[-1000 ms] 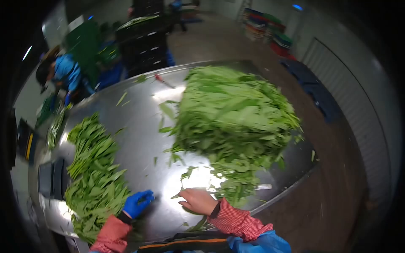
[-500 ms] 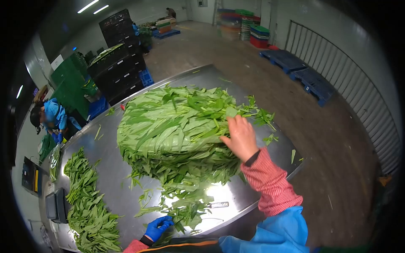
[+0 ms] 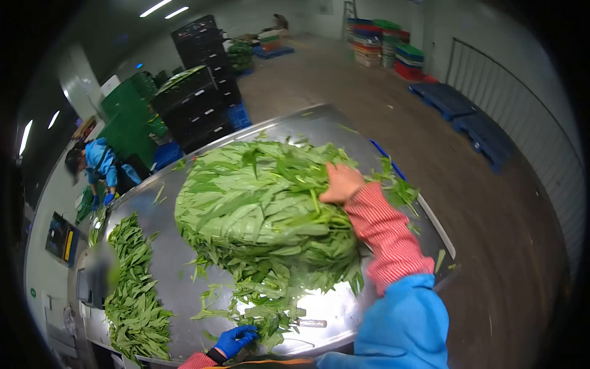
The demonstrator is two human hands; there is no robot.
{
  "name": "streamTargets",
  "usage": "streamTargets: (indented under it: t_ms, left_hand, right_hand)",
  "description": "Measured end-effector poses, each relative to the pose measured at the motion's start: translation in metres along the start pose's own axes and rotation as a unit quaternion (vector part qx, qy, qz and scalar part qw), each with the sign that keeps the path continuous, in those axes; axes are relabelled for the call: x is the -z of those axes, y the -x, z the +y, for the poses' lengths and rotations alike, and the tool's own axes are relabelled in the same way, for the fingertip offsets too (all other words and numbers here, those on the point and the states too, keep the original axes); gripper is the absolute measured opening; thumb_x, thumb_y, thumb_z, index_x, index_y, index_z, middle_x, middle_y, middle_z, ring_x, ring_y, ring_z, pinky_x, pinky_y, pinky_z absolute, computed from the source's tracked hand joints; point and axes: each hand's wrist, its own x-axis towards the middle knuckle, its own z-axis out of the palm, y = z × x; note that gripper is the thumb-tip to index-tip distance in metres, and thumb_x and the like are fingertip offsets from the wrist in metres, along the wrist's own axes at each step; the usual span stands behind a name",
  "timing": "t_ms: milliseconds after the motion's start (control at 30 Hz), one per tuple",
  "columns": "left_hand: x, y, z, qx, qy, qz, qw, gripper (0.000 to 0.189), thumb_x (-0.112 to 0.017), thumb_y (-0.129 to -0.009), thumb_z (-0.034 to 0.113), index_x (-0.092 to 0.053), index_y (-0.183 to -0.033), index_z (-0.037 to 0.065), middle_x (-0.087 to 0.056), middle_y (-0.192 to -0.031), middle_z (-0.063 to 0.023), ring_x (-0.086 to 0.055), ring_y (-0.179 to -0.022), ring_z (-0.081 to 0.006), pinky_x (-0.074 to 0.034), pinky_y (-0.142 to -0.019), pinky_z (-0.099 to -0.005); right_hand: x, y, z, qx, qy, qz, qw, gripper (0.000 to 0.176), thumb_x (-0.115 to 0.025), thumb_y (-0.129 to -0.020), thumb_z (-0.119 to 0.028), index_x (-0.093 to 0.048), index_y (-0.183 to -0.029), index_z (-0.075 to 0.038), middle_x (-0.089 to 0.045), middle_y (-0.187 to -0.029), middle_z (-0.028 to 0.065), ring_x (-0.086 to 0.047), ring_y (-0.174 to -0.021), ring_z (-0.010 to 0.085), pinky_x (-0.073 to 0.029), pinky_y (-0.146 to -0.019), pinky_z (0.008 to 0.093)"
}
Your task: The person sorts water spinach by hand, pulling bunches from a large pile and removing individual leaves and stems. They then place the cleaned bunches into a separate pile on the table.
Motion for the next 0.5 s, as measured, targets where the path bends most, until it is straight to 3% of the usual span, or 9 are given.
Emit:
streamTargets:
  t_ms: [200,333,433,467,500]
  left_hand:
    - [-0.004,0.000,-0.005,-0.002,-0.065,0.023,0.998,0.034,-0.061,-0.091,0.018,-0.057,-0.123,0.006,-0.069,-0.104,-0.0056,-0.063,-0.096,-0.0118,-0.048,-0.089,-0.0265]
    - [-0.004,0.001,-0.013,-0.011,-0.059,0.026,0.998,0.035,-0.061,-0.091,0.019,-0.057,-0.123,0.006,-0.068,-0.104,-0.0063,-0.063,-0.096,-0.0119,-0.048,-0.088,-0.0264]
    - [-0.005,0.007,-0.021,0.014,-0.032,0.035,0.999,0.035,-0.061,-0.091,0.020,-0.058,-0.124,0.007,-0.069,-0.104,-0.0064,-0.063,-0.095,-0.0114,-0.049,-0.088,-0.0261]
    - [-0.003,0.009,-0.023,0.028,-0.027,0.036,0.999,0.036,-0.061,-0.091,0.021,-0.058,-0.124,0.007,-0.069,-0.103,-0.0064,-0.063,-0.094,-0.0112,-0.049,-0.087,-0.0260]
    - [-0.002,0.012,-0.024,0.031,-0.030,0.034,0.998,0.036,-0.062,-0.090,0.021,-0.058,-0.124,0.007,-0.069,-0.102,-0.0062,-0.063,-0.093,-0.0110,-0.049,-0.087,-0.0260]
  right_hand:
    - [-0.002,0.012,-0.016,0.033,0.035,0.116,0.992,0.073,-0.070,-0.062,-0.029,-0.047,-0.125,0.001,-0.061,-0.107,0.0221,-0.058,-0.104,0.0351,-0.043,-0.091,0.0463]
    - [0.019,0.002,-0.014,-0.008,-0.109,0.091,0.990,0.062,-0.069,-0.064,-0.025,-0.054,-0.117,0.002,-0.061,-0.107,0.0250,-0.059,-0.100,0.0388,-0.048,-0.085,0.0435]
    - [0.021,-0.005,-0.008,-0.004,-0.131,0.059,0.990,0.064,-0.069,-0.064,-0.026,-0.053,-0.120,0.001,-0.061,-0.108,0.0240,-0.058,-0.102,0.0384,-0.046,-0.088,0.0428]
    - [0.013,-0.004,-0.004,0.029,-0.127,0.038,0.991,0.069,-0.070,-0.064,-0.028,-0.050,-0.123,0.001,-0.060,-0.109,0.0234,-0.057,-0.104,0.0375,-0.044,-0.092,0.0419]
    - [-0.032,-0.017,0.030,0.077,-0.071,0.087,0.991,0.072,-0.070,-0.063,-0.026,-0.047,-0.126,0.000,-0.060,-0.109,0.0230,-0.056,-0.104,0.0366,-0.042,-0.095,0.0413]
